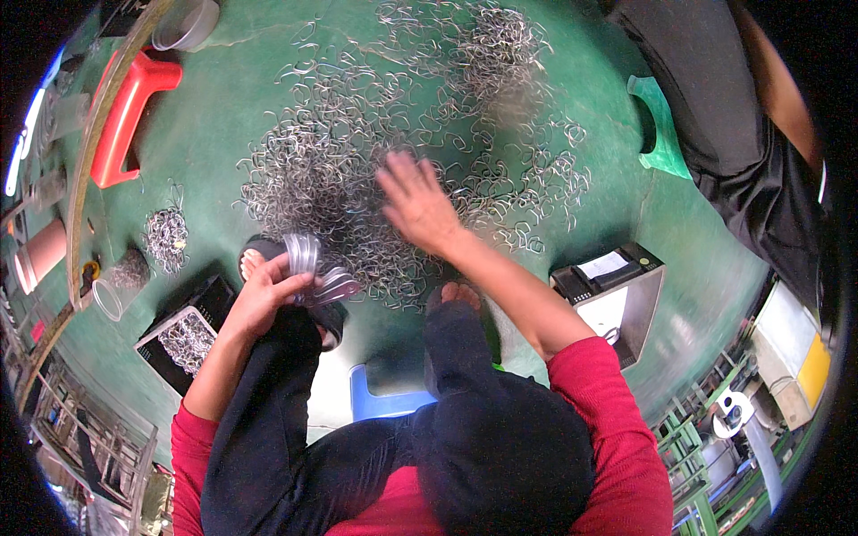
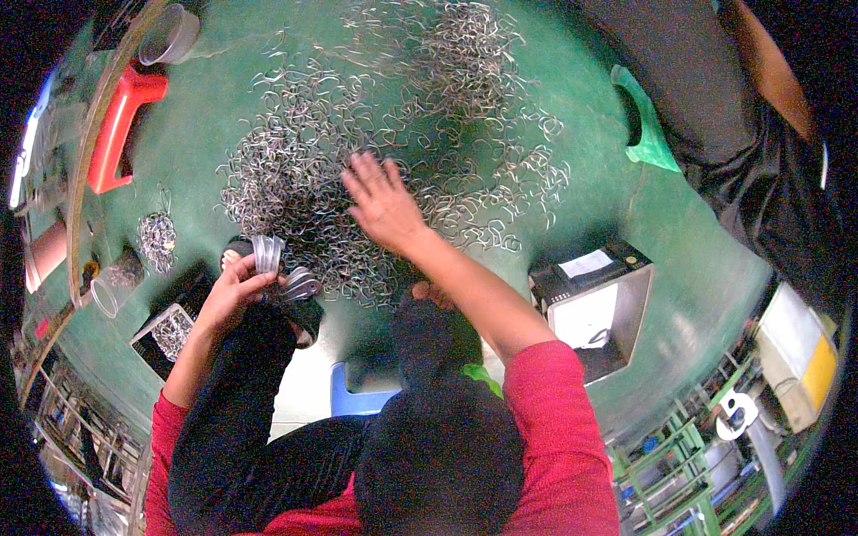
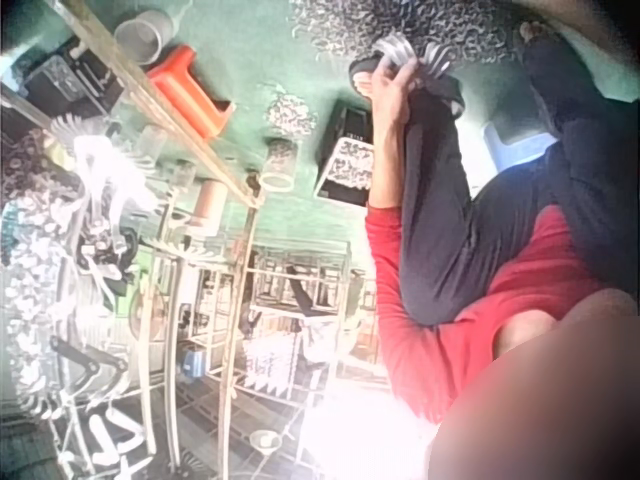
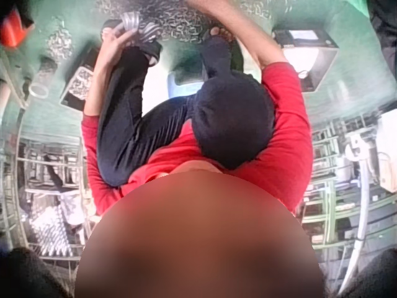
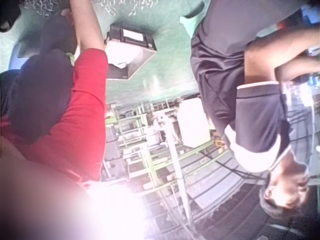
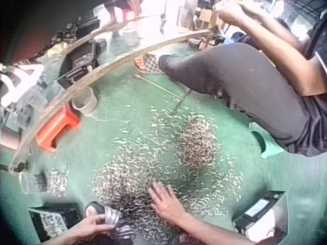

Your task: The person sits on a low stool and repeatedly picks up small metal hooks from a pile on the floor, then attaches them to a vertical metal rack. The person handles the hooks one at a time and places them onto the rack structure.

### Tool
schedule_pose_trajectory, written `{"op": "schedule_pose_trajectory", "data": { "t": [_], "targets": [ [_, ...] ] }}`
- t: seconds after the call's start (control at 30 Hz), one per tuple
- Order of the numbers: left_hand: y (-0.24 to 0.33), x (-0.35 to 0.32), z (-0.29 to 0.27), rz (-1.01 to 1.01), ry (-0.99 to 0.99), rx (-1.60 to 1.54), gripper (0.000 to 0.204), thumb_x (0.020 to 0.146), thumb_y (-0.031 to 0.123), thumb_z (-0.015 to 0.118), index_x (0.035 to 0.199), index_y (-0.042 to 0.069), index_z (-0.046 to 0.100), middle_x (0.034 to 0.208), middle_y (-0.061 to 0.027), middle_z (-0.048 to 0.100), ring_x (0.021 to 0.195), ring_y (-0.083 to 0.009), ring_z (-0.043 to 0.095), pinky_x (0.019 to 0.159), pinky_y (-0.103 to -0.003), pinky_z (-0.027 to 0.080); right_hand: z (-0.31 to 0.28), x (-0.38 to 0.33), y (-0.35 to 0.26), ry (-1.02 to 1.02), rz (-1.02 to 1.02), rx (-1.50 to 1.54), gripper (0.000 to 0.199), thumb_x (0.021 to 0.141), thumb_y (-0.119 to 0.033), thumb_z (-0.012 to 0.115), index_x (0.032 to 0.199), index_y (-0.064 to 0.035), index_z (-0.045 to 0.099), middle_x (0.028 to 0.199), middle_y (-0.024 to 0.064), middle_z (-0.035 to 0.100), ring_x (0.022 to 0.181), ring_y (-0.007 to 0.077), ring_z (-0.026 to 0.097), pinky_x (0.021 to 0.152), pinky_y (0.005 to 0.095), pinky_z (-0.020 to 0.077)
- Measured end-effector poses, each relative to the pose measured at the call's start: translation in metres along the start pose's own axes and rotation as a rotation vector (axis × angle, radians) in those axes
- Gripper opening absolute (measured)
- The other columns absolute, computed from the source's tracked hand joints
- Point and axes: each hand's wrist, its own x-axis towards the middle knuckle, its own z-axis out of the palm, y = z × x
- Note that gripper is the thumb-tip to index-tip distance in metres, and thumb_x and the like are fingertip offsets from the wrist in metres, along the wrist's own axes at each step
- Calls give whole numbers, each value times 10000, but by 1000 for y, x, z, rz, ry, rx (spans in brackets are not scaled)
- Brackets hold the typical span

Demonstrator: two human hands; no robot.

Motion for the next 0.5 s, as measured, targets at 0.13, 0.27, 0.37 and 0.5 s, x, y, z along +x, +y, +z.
{"op": "schedule_pose_trajectory", "data": {
  "t": [0.13, 0.27, 0.37, 0.5],
  "targets": [
    [-3, 1, -1, -20, 15, 30, 297, 873, 161, 616, 1143, 48, 568, 941, -32, 671, 829, -67, 590, 630, -190, 381, 0, 3, -7, 78, -168, 73, 586, 824, -228, 629, 1347, -89, 404, 1452, 200, 295, 1365, 364, 256, 1101, 526, 205],
    [-4, 2, -2, -10, 9, -13, 288, 873, 162, 617, 1138, 58, 570, 932, -24, 671, 814, -62, 588, 609, -176, 362, -13, 29, 15, 246, -9, -16, 598, 812, -210, 649, 1341, -79, 404, 1442, 238, 285, 1355, 400, 253, 1090, 543, 212],
    [-4, 1, -2, -45, 31, -23, 284, 872, 162, 617, 1135, 63, 571, 928, -21, 672, 812, -61, 588, 599, -168, 350, -18, 49, 29, 296, 187, -83, 599, 852, -267, 610, 1365, -66, 375, 1431, 273, 275, 1353, 420, 238, 1082, 556, 209],
    [-1, -1, -1, -25, 25, 7, 280, 873, 164, 617, 1131, 63, 572, 933, -25, 671, 811, -63, 589, 601, -168, 354, -18, 53, 30, 223, 75, 5, 604, 873, -297, 582, 1388, -83, 350, 1448, 248, 261, 1361, 408, 225, 1085, 554, 203]
  ]
}}
